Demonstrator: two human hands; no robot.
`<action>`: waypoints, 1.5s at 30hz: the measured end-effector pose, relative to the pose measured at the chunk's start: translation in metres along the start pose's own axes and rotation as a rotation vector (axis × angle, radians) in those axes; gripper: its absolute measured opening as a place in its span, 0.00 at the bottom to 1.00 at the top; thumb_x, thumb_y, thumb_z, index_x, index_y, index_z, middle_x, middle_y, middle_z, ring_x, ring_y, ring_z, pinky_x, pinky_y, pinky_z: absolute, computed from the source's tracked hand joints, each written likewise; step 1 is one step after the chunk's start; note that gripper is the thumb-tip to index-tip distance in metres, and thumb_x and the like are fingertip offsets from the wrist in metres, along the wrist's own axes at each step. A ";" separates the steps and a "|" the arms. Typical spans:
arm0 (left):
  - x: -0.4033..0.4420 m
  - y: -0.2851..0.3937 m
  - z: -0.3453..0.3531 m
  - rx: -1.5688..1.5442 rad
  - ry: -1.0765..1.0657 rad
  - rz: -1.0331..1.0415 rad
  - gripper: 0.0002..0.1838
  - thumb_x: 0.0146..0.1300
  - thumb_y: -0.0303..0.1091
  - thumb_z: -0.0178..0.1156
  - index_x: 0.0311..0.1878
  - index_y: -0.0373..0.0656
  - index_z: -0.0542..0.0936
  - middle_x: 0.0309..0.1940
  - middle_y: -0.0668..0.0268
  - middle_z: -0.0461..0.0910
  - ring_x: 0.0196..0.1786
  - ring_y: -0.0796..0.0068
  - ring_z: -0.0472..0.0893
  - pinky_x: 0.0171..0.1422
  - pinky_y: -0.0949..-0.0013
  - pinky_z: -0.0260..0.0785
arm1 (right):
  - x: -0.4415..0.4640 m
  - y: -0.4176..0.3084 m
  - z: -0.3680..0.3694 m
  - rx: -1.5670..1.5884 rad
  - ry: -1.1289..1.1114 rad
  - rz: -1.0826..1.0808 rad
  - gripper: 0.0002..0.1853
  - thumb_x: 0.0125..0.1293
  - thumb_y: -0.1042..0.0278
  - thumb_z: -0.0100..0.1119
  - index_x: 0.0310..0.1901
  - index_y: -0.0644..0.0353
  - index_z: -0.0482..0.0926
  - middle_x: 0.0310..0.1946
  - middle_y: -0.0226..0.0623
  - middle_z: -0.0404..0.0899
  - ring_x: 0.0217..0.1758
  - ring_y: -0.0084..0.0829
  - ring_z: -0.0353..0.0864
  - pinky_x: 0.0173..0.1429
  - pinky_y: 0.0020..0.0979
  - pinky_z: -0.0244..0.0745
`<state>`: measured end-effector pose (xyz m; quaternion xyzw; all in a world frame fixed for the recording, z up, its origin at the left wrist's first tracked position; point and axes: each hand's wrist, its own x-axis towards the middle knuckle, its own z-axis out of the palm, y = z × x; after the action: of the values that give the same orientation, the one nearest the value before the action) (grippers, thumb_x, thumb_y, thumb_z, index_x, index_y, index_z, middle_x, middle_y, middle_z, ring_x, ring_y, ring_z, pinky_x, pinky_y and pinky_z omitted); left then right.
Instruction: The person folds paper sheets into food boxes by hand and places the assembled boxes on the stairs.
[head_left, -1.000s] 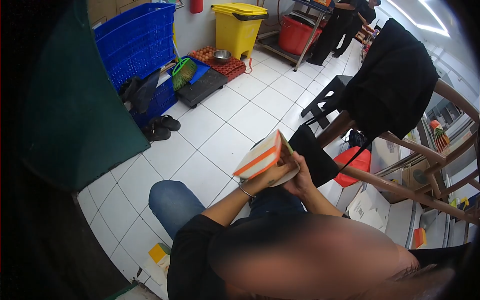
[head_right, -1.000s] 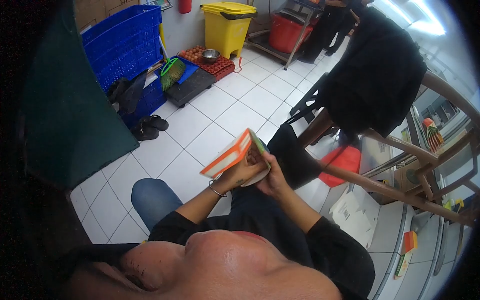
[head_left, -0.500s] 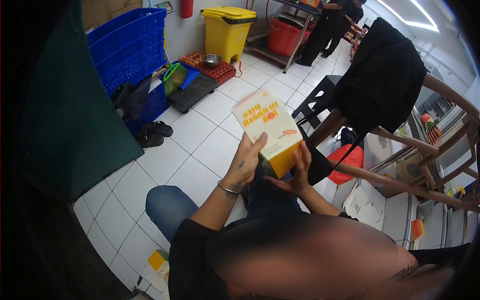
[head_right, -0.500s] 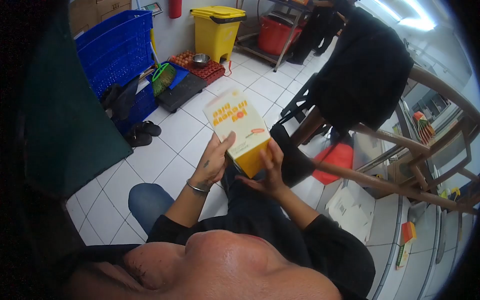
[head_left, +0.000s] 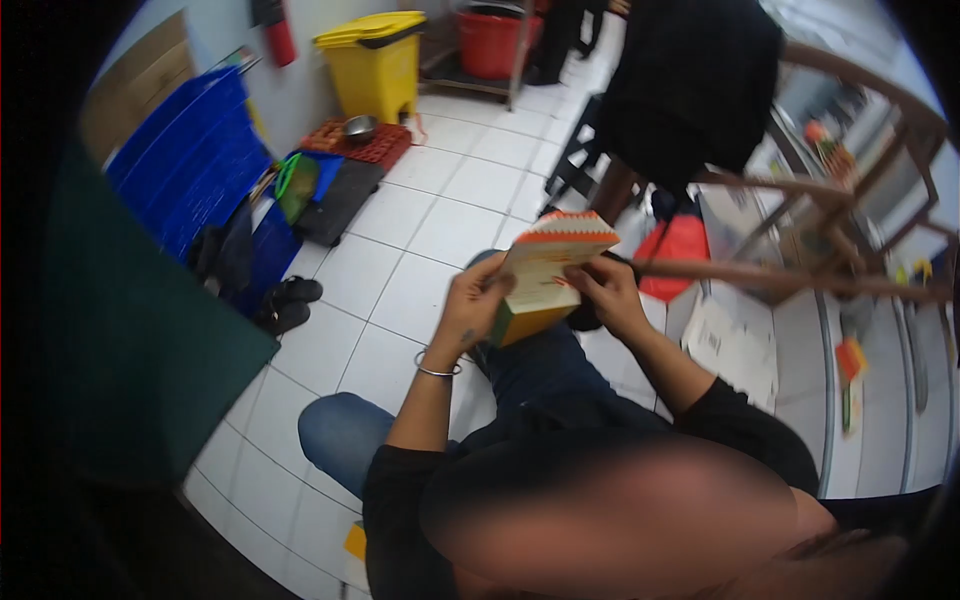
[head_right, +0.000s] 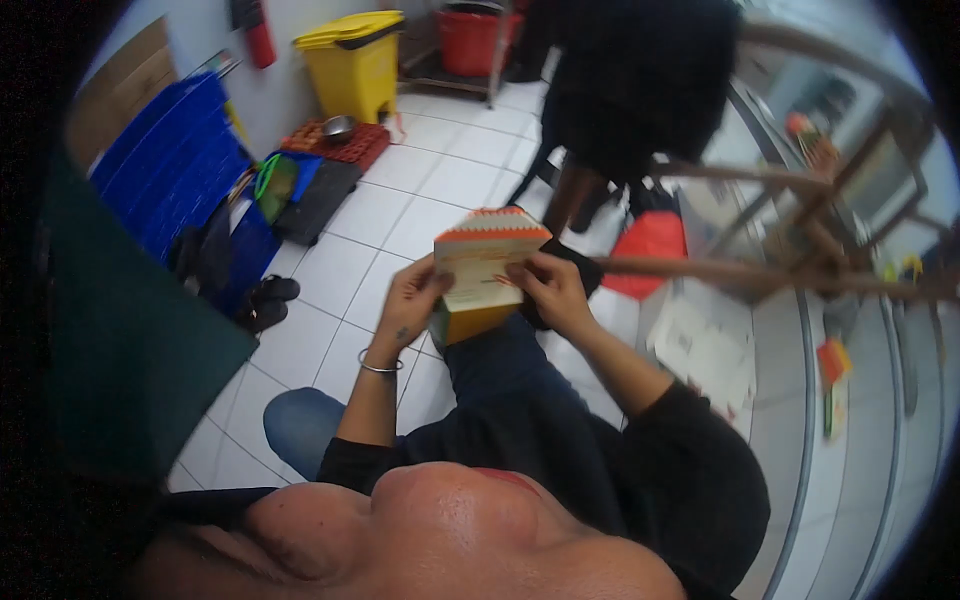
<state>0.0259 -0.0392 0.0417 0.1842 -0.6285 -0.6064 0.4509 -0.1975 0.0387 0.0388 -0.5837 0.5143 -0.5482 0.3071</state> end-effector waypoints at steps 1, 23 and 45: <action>-0.001 -0.004 -0.008 0.014 -0.044 -0.027 0.20 0.65 0.18 0.48 0.59 0.34 0.79 0.48 0.61 0.83 0.53 0.75 0.80 0.60 0.73 0.70 | -0.002 0.010 -0.008 -0.098 0.020 -0.038 0.18 0.66 0.68 0.63 0.55 0.69 0.78 0.47 0.38 0.83 0.48 0.25 0.80 0.57 0.26 0.74; 0.012 -0.004 0.000 0.578 0.331 0.185 0.16 0.70 0.26 0.54 0.58 0.34 0.78 0.59 0.55 0.79 0.59 0.65 0.80 0.64 0.66 0.70 | -0.182 -0.145 -0.344 -0.006 0.567 -0.119 0.16 0.70 0.63 0.55 0.57 0.58 0.73 0.53 0.34 0.77 0.59 0.31 0.78 0.61 0.37 0.75; -0.038 -0.198 -0.219 0.628 0.508 -0.249 0.13 0.69 0.24 0.50 0.52 0.27 0.79 0.49 0.52 0.82 0.51 0.63 0.83 0.57 0.66 0.79 | -0.448 -0.200 -0.636 -0.441 1.355 1.176 0.19 0.73 0.54 0.52 0.54 0.59 0.78 0.46 0.38 0.82 0.43 0.41 0.81 0.40 0.44 0.84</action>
<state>0.1568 -0.1790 -0.1865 0.5308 -0.6246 -0.3704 0.4369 -0.6948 0.6460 0.2116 0.1716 0.8905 -0.4181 0.0516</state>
